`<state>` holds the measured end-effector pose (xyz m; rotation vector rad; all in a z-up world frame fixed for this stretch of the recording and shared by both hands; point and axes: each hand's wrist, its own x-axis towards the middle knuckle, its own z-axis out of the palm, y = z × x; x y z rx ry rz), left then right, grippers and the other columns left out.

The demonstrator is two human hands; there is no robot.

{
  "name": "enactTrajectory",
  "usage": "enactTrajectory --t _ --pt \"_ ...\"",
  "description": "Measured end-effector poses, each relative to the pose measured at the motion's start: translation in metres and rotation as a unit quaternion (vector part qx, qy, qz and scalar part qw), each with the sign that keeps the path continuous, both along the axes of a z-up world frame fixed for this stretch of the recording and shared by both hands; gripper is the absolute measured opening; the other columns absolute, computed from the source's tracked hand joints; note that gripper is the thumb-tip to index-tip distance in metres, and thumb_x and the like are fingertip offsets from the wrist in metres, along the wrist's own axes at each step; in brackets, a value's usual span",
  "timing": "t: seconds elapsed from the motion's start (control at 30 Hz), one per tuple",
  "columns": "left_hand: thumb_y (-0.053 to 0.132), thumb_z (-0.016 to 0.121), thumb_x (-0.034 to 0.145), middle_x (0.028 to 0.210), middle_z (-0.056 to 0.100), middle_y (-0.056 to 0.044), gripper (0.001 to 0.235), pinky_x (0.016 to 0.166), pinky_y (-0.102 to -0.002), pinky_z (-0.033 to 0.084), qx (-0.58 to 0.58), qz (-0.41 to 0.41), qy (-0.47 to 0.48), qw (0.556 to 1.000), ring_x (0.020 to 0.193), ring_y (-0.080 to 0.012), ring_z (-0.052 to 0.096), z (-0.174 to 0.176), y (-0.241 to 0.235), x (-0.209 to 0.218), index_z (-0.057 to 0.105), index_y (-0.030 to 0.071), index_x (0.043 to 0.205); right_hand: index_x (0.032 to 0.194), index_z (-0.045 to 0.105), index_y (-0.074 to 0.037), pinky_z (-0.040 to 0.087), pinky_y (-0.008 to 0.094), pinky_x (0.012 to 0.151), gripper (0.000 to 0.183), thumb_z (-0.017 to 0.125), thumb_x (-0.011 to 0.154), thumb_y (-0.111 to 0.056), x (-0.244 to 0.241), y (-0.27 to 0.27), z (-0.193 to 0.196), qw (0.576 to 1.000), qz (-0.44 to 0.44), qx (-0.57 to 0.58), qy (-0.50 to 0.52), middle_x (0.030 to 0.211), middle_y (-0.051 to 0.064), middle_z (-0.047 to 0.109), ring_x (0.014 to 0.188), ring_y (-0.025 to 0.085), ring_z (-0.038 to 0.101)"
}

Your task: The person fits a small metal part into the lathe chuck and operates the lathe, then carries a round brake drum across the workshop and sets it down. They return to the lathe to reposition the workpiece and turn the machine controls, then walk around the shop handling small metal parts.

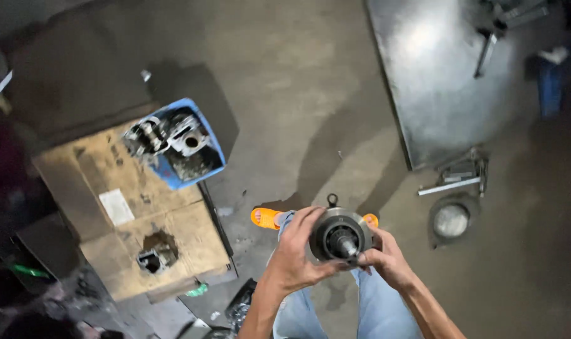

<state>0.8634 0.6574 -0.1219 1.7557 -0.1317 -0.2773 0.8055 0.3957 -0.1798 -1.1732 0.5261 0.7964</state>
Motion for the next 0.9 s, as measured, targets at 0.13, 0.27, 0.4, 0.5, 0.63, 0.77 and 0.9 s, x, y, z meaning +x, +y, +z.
enactTrajectory --t 0.13,0.27,0.4,0.5,0.63,0.77,0.9 --pt "0.032 0.094 0.064 0.133 0.062 -0.02 0.086 0.102 -0.043 0.054 0.018 -0.167 0.0 0.986 0.121 -0.038 0.065 0.026 -0.109 0.014 0.058 0.001 0.135 0.136 0.057 -0.003 0.044 0.026 0.047 0.074 0.074 0.065 -0.013 -0.018 -0.081 0.04 0.999 0.028 -0.038 -0.011 0.082 0.003 0.064 0.056 0.01 0.052" --pt "0.034 0.09 0.071 0.132 0.064 -0.019 0.079 0.103 -0.042 0.055 0.032 -0.242 -0.027 0.969 0.121 -0.0372 0.066 0.02 -0.207 -0.015 0.059 0.0 0.135 0.124 0.058 0.006 0.051 0.026 0.055 0.055 0.072 0.075 -0.012 -0.077 -0.169 0.039 0.999 -0.023 0.023 -0.03 0.089 0.001 0.063 0.07 0.009 0.06" --pt "0.038 0.068 0.089 0.128 0.07 -0.021 0.06 0.106 -0.042 0.054 -0.144 -0.174 0.143 0.964 0.119 -0.0343 0.069 -0.008 -0.277 -0.064 0.064 -0.002 0.133 0.109 0.071 0.004 0.056 0.028 0.056 0.03 0.074 0.089 -0.018 -0.128 -0.265 0.059 0.999 -0.012 -0.028 -0.033 0.078 0.008 0.072 0.064 0.012 0.067" --pt "0.044 0.056 0.092 0.125 0.07 -0.026 0.061 0.102 -0.045 0.054 -0.336 -0.056 0.337 0.877 0.116 -0.0388 0.067 0.023 -0.322 -0.077 0.065 -0.003 0.13 0.112 0.08 0.001 0.054 0.028 0.056 0.028 0.067 0.093 -0.015 -0.114 -0.33 0.081 0.992 -0.058 -0.103 -0.048 0.081 0.012 0.079 0.064 0.013 0.065" --pt "0.048 0.048 0.092 0.123 0.067 -0.029 0.06 0.089 -0.055 0.057 -0.546 0.013 0.51 0.664 0.113 -0.0492 0.065 0.084 -0.367 -0.079 0.063 0.002 0.128 0.117 0.076 0.0 0.055 0.025 0.065 0.028 0.068 0.091 -0.005 -0.075 -0.355 0.123 0.985 -0.055 -0.085 -0.137 0.102 0.005 0.074 0.079 0.008 0.066" --pt "0.048 0.045 0.095 0.124 0.067 -0.028 0.06 0.086 -0.056 0.058 -0.575 -0.057 0.508 0.638 0.11 -0.0489 0.065 0.147 -0.376 -0.066 0.063 0.0 0.126 0.12 0.078 0.004 0.053 0.026 0.063 0.028 0.072 0.094 -0.004 -0.051 -0.336 0.191 0.972 -0.059 0.062 -0.22 0.096 0.008 0.065 0.076 0.013 0.066" --pt "0.046 0.045 0.097 0.116 0.071 -0.024 0.058 0.082 -0.049 0.06 -0.504 -0.057 0.527 0.682 0.097 -0.0381 0.07 0.148 -0.356 -0.046 0.065 -0.001 0.124 0.109 0.076 0.006 0.053 0.028 0.071 0.025 0.079 0.085 0.0 -0.021 -0.32 0.273 0.953 -0.074 0.016 -0.293 0.102 0.007 0.068 0.087 0.013 0.065"
